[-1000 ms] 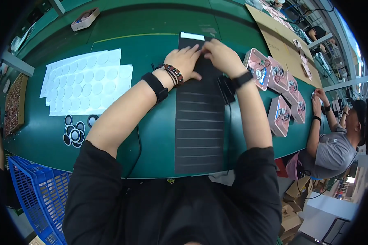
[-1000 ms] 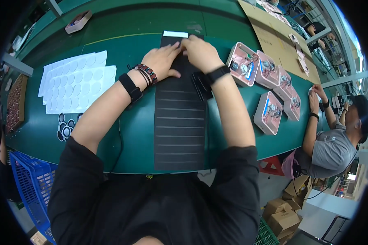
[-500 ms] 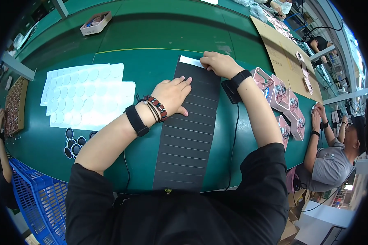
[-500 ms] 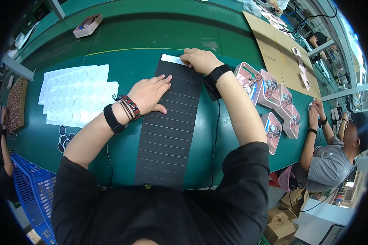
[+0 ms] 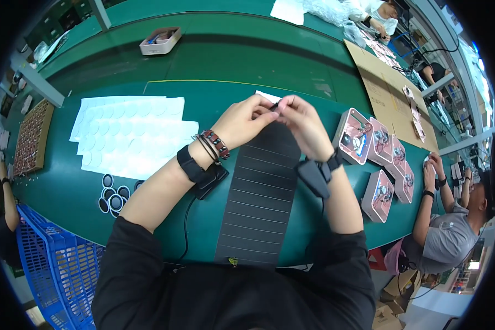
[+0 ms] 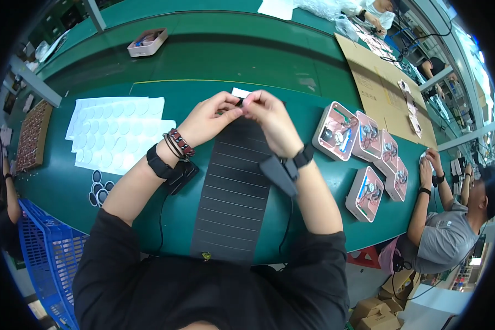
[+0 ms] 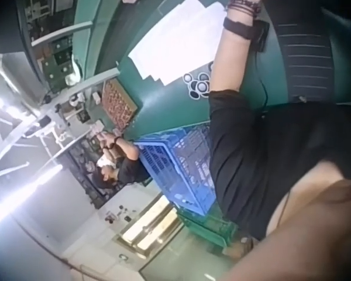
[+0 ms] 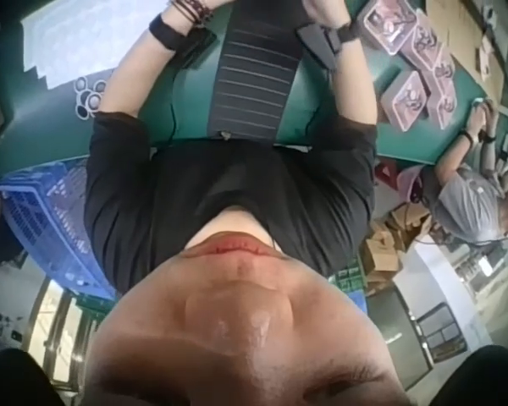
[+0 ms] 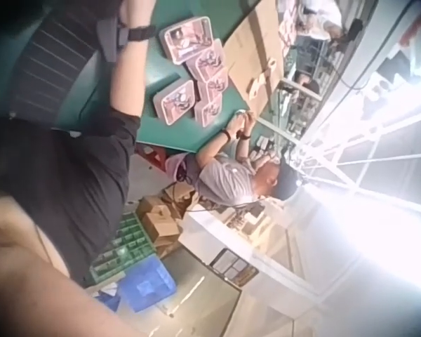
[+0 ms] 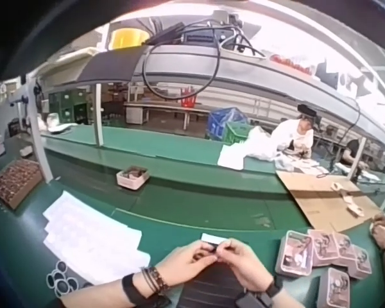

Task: The person peels white stickers from a sheet and applies them to black circular components. They then pick up a pink electronic housing, peel a black adhesive strip from a sheet, and apply it inside the housing.

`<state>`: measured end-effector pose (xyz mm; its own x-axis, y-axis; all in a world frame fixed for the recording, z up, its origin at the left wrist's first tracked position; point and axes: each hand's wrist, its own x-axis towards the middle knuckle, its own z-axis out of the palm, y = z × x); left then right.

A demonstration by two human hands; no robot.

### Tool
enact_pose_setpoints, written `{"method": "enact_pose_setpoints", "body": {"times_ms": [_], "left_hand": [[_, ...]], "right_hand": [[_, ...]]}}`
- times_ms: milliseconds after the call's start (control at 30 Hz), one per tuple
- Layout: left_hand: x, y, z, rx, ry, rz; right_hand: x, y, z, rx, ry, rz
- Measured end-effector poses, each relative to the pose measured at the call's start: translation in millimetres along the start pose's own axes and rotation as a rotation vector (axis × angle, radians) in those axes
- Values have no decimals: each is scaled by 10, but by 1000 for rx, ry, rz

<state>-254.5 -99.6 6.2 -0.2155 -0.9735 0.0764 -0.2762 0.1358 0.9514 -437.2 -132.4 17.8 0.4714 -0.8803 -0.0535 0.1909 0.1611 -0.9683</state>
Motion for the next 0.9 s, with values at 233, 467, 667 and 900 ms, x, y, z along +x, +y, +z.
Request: {"method": "enact_pose_setpoints", "body": {"times_ms": [233, 467, 667, 900], "left_hand": [[-182, 346, -233, 424, -149, 11], [515, 115, -912, 631, 158, 83], [1506, -760, -1998, 1574, 389, -57], [1514, -677, -1697, 1690, 260, 93]], "right_hand": [[-135, 154, 229, -363, 71, -225], [-28, 560, -42, -305, 190, -459], [147, 712, 38, -125, 213, -270], [166, 760, 19, -135, 229, -272]]}}
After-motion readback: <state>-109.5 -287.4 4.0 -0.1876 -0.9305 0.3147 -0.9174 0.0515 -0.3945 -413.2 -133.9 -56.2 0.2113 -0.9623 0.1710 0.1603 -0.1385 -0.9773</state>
